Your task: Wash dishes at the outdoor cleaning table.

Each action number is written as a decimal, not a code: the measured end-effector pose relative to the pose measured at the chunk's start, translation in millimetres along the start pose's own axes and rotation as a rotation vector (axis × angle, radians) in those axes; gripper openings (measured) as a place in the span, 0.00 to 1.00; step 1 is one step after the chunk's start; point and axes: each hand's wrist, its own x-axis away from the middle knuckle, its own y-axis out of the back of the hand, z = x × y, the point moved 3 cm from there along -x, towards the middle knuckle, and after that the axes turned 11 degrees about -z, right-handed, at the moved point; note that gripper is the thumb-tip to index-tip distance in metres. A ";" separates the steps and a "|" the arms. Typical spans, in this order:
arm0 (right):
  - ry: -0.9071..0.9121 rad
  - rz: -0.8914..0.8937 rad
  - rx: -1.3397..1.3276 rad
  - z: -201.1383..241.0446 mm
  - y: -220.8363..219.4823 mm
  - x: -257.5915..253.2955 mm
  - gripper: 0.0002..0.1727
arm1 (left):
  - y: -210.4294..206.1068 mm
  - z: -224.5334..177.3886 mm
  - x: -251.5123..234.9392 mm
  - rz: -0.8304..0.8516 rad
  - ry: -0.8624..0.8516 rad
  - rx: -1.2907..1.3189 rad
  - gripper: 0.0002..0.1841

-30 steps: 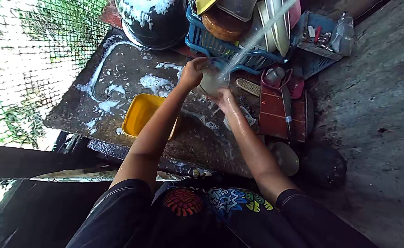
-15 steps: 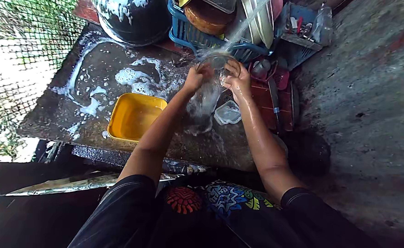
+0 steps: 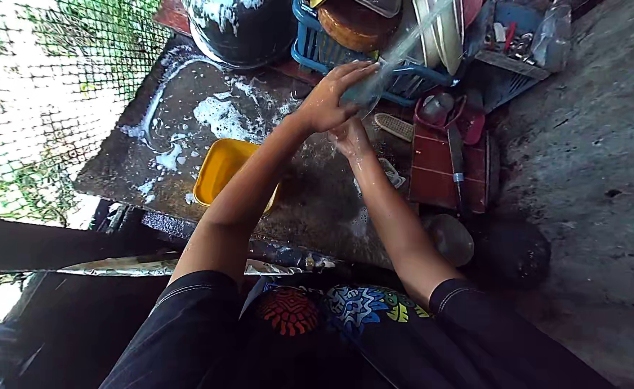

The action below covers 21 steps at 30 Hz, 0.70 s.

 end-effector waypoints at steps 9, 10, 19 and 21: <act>-0.147 -0.074 0.089 28.5 59.6 33.1 0.32 | -24.6 27.8 29.5 -0.102 0.279 -0.132 0.23; -0.153 -0.083 0.138 35.0 61.0 38.1 0.32 | -33.8 25.1 32.0 -0.049 0.203 -0.173 0.20; -0.354 -0.138 0.259 35.7 39.4 75.7 0.25 | -71.1 18.9 22.6 0.086 0.138 -0.631 0.26; -0.363 -0.126 0.204 26.7 44.6 71.3 0.29 | -40.6 22.3 23.7 0.109 0.414 -0.573 0.33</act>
